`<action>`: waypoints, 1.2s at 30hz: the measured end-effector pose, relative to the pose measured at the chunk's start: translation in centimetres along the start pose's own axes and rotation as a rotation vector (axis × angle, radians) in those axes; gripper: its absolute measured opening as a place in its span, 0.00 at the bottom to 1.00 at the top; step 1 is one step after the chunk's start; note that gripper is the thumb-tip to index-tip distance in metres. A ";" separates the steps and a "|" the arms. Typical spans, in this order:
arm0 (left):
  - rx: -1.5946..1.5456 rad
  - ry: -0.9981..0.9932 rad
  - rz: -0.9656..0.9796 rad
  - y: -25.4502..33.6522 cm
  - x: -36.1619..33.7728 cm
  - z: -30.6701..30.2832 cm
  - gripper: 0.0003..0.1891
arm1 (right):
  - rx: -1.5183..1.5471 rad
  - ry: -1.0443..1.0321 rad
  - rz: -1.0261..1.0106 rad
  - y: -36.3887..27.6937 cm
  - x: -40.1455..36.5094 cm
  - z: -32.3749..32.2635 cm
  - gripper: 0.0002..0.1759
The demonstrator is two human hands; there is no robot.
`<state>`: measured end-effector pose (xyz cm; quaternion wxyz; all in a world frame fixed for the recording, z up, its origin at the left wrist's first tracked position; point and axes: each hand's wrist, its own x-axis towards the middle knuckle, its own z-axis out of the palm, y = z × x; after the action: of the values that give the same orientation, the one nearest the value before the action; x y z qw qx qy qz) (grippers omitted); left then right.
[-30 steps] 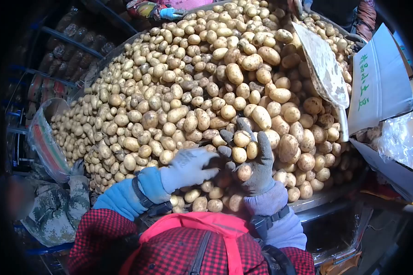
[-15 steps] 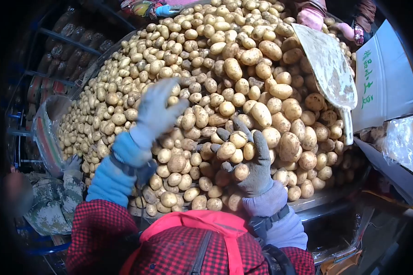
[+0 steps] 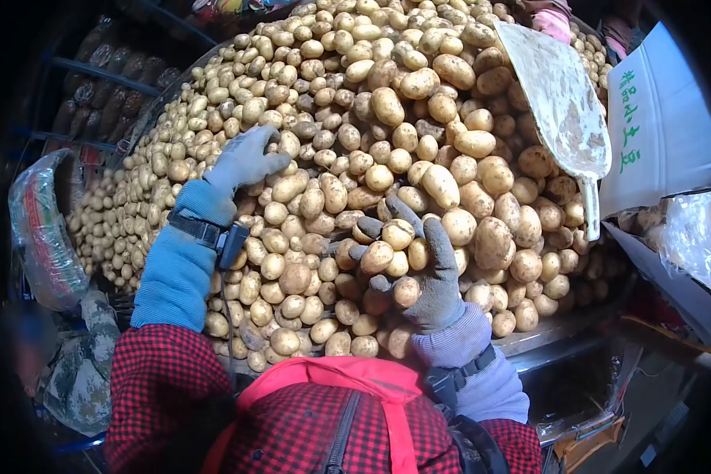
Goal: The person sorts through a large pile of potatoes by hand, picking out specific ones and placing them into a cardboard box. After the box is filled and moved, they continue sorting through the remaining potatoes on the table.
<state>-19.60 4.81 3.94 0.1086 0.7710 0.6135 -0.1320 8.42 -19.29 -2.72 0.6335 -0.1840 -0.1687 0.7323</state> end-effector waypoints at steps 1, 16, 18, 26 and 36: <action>0.004 -0.007 -0.001 0.0 -0.2 -0.1 0.38 | 0.006 0.005 0.002 0.0 -0.1 0.4 0.39; -0.681 0.419 0.408 7.5 -8.9 3.0 0.23 | 0.294 -0.018 0.311 -0.8 0.5 0.3 0.42; -0.691 0.485 0.619 11.0 -11.1 3.2 0.25 | 0.043 -0.079 0.129 0.3 0.0 0.3 0.42; -0.493 0.445 0.691 15.5 -14.0 5.4 0.27 | -0.404 -0.176 -0.363 3.1 -0.8 -4.4 0.53; -0.191 0.426 0.709 16.7 -15.3 5.2 0.34 | -0.245 -0.037 -0.168 2.8 -0.5 -4.4 0.55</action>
<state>-6.98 -14.67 4.30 0.0888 0.9308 0.3286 0.1333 8.20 -20.13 -7.88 0.6623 -0.2318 -0.2832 0.6538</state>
